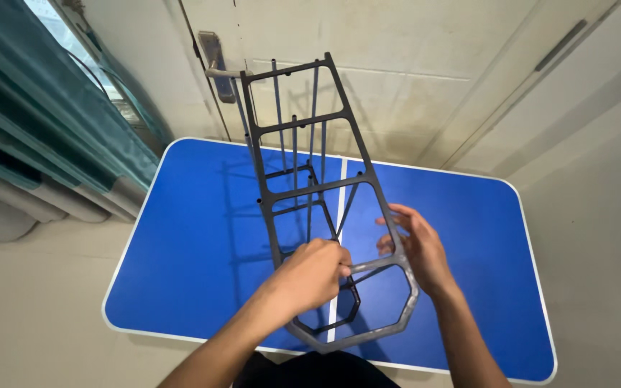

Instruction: The person assembles a metal rack by inserting vertical rods into a black plastic frame and then attaching a second frame on top. The person works on a blue table, handling rods and frames by hand to complete the structure.

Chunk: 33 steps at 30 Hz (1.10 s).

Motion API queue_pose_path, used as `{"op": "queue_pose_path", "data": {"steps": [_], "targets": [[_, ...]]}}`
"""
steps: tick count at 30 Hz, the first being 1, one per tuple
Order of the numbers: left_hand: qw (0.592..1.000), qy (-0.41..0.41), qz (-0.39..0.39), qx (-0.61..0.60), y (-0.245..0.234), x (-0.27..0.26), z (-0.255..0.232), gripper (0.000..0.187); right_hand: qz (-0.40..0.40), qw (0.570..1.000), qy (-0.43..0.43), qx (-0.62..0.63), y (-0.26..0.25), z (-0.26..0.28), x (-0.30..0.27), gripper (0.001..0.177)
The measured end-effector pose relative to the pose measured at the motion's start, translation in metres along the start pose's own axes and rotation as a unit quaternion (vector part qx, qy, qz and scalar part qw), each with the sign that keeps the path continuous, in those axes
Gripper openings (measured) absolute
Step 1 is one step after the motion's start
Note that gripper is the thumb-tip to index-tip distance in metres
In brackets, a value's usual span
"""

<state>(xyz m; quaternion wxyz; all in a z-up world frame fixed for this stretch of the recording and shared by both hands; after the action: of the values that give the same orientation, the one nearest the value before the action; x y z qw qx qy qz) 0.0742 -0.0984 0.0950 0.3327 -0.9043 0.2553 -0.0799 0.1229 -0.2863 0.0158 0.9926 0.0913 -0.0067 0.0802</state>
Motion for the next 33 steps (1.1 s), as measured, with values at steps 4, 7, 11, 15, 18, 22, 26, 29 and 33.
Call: {"op": "queue_pose_path", "data": {"steps": [4,7,11,15,18,22,26,29,33], "targets": [[0.999,-0.032,0.019,0.036,0.007,0.006,0.006,0.016,-0.037,0.99,-0.065,-0.116,-0.011,-0.018,0.038,0.038],[0.996,-0.066,0.012,0.062,0.007,0.007,0.008,0.015,-0.037,0.978,-0.129,-0.158,0.004,-0.013,0.064,0.037],[0.993,-0.049,-0.03,0.105,-0.001,0.004,-0.002,0.012,-0.031,0.973,-0.162,-0.163,0.025,-0.001,0.07,0.04],[0.992,-0.078,0.06,0.077,-0.001,0.011,-0.008,0.014,-0.028,0.972,-0.19,-0.137,0.044,0.024,0.064,0.035],[0.994,-0.029,0.023,0.099,-0.025,0.023,-0.018,0.026,-0.06,0.974,-0.174,-0.129,0.047,0.023,0.064,0.032],[0.964,0.135,-0.163,0.163,-0.059,0.055,-0.05,0.022,-0.018,0.967,-0.237,-0.091,0.055,0.025,0.067,0.028],[0.945,0.155,-0.204,0.201,-0.052,0.087,-0.044,0.04,-0.017,0.952,-0.277,-0.127,0.054,0.021,0.062,0.027],[0.973,0.119,-0.15,0.132,-0.047,0.104,-0.026,0.04,-0.035,0.963,-0.246,-0.107,0.049,0.014,0.07,0.026],[0.975,0.153,-0.148,0.062,-0.051,0.098,-0.023,0.038,-0.052,0.955,-0.253,-0.144,0.044,0.012,0.071,0.03]]}}
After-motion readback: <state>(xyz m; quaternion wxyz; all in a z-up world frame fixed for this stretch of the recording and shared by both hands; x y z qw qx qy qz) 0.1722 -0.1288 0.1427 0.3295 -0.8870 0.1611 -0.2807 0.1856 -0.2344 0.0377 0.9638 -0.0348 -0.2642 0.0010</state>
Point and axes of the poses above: each hand's wrist, its own x-axis towards the middle knuckle, its own y-axis out of the palm, z = x × y, the point moved 10 cm from there along x, towards the middle knuckle, and after that the axes turned 3 degrees about -x, right-handed, at the moved point
